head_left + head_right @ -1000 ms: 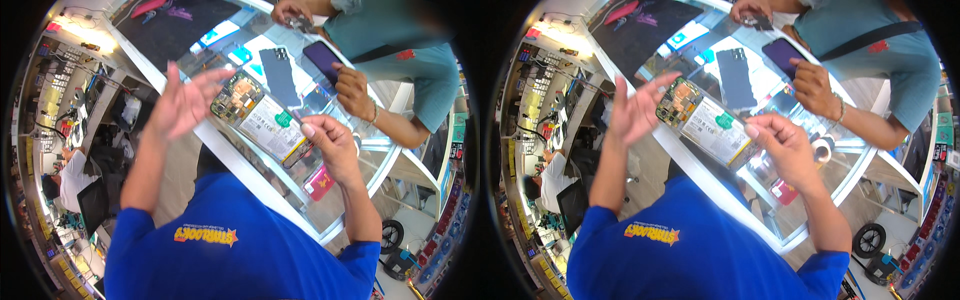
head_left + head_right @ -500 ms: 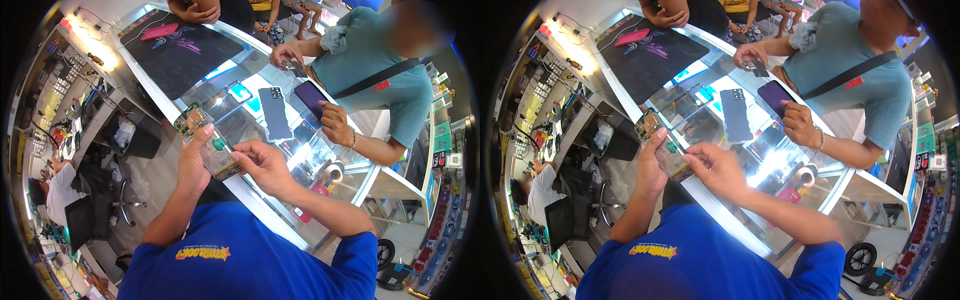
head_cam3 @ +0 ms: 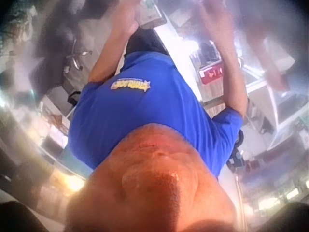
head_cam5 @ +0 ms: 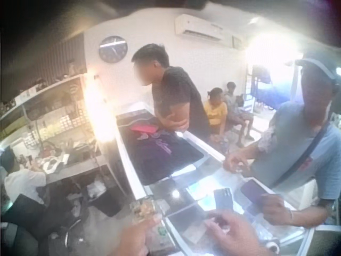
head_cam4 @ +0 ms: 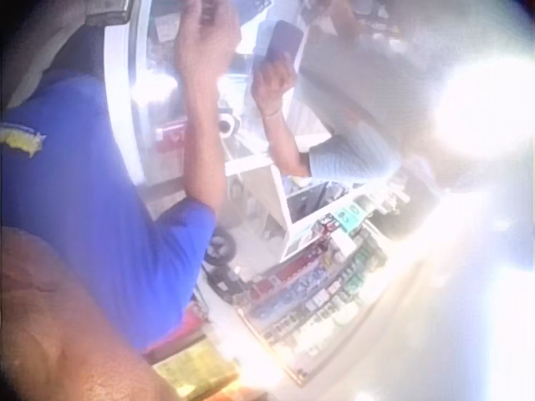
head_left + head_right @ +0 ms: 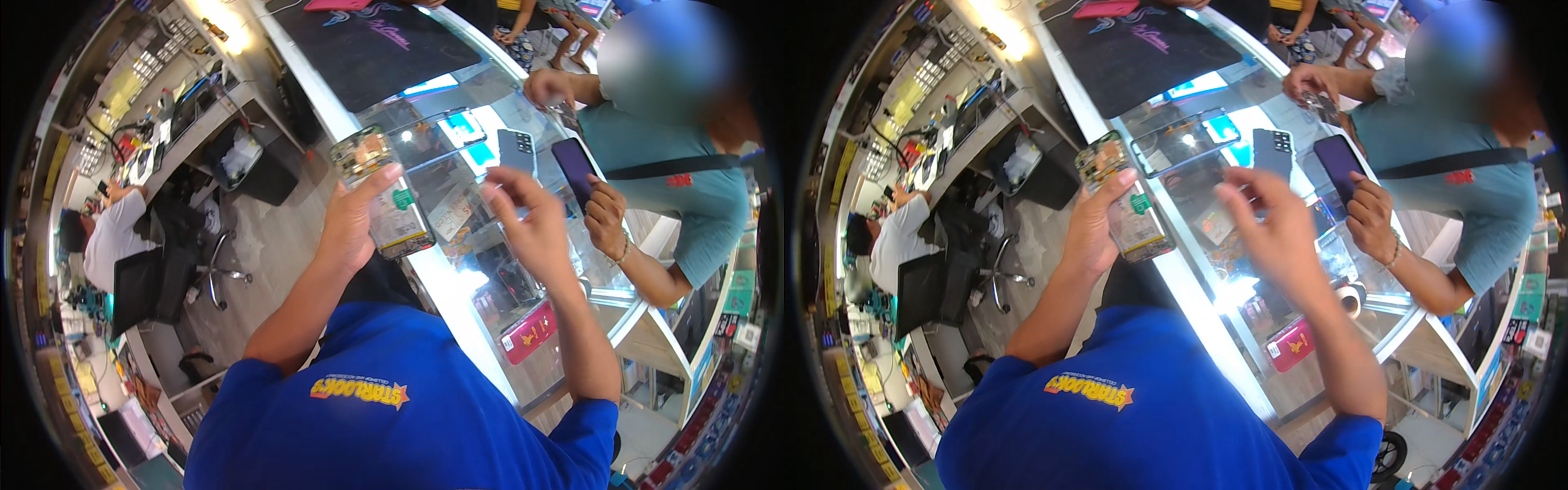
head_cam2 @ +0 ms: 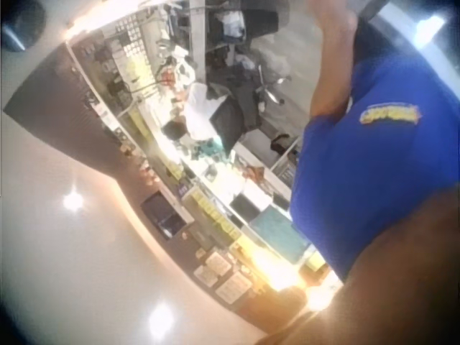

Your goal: The person holds a disassembled smartphone and inspects the internal components, including the battery and motherboard. They then place the phone on the counter, handle a receipt, and retrieve a phone case from a shelf.

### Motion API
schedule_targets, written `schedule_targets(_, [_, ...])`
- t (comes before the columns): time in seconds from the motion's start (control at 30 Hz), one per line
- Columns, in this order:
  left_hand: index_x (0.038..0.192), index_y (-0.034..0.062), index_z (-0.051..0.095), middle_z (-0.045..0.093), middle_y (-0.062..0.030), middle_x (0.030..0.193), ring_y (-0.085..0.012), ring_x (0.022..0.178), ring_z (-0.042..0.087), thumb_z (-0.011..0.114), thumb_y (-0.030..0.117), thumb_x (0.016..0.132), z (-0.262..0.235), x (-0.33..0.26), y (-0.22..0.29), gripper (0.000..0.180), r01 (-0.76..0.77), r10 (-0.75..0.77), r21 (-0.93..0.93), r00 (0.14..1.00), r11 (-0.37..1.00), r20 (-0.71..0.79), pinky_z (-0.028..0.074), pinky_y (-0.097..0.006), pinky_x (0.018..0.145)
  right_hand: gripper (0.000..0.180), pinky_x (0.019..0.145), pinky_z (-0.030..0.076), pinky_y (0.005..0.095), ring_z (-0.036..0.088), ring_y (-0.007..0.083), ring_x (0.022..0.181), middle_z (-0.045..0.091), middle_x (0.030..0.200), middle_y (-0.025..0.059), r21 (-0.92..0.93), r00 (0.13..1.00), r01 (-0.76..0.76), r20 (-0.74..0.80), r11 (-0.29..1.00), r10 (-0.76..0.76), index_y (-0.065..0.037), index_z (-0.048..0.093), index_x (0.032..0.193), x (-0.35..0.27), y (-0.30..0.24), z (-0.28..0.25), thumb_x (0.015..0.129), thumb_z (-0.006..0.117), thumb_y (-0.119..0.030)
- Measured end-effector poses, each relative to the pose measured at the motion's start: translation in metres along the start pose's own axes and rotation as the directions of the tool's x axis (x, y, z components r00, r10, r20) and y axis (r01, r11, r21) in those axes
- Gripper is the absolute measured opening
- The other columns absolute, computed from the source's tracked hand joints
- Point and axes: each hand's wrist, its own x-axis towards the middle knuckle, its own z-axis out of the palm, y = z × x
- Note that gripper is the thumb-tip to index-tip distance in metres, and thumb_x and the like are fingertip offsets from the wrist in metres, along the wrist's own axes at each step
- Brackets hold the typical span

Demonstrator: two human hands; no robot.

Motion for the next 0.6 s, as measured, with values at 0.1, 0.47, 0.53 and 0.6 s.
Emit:
schedule_targets(0.1, [0.123,0.0089,0.057,0.066,-0.0042,0.102,-0.0181,0.089,0.069,0.079,0.019,0.09,0.001,0.002,-0.006,0.04,0.01,-0.01,0.035,1.0,0.999,-0.013,0.059,-0.036,0.081,0.031,0.072,0.054,0.0347,0.069,0.0221,0.084,0.073,0.1,0.0132,-0.289,0.981,0.125,-0.107,0.949,-0.161,-0.002,0.071,0.118,0.032,0.015,-0.032,0.094,0.075,-0.022])
schedule_targets(0.47, [0.123,0.0044,0.061,0.07,-0.0091,0.103,-0.0207,0.092,0.072,0.069,0.021,0.098,0.005,-0.001,-0.009,0.031,0.256,-0.259,0.043,0.964,0.966,0.067,0.06,-0.036,0.083,0.025,0.089,0.053,0.0455,0.063,0.0345,0.105,0.066,0.106,0.0134,-0.858,0.93,0.137,-0.061,0.495,-0.363,-0.003,0.069,0.106,0.11,0.066,-0.089,0.086,0.076,-0.017])
schedule_targets(0.53, [0.125,0.0035,0.06,0.07,-0.0098,0.105,-0.0215,0.093,0.072,0.068,0.021,0.098,0.001,0.003,-0.015,0.034,0.262,-0.266,0.052,0.96,0.964,0.09,0.061,-0.037,0.083,0.02,0.086,0.054,0.0453,0.064,0.0341,0.102,0.068,0.103,0.0128,-0.863,0.921,0.158,-0.047,0.481,-0.387,-0.004,0.069,0.103,0.12,0.067,-0.092,0.087,0.074,-0.015])
schedule_targets(0.6, [0.128,0.0027,0.058,0.07,-0.0108,0.107,-0.0222,0.093,0.072,0.068,0.021,0.098,0.0,0.003,-0.017,0.037,0.264,-0.269,0.062,0.958,0.963,0.101,0.061,-0.037,0.083,0.015,0.084,0.054,0.0449,0.065,0.0336,0.099,0.069,0.1,0.012,-0.852,0.896,0.188,-0.056,0.489,-0.441,-0.005,0.07,0.1,0.124,0.066,-0.094,0.088,0.073,-0.014])
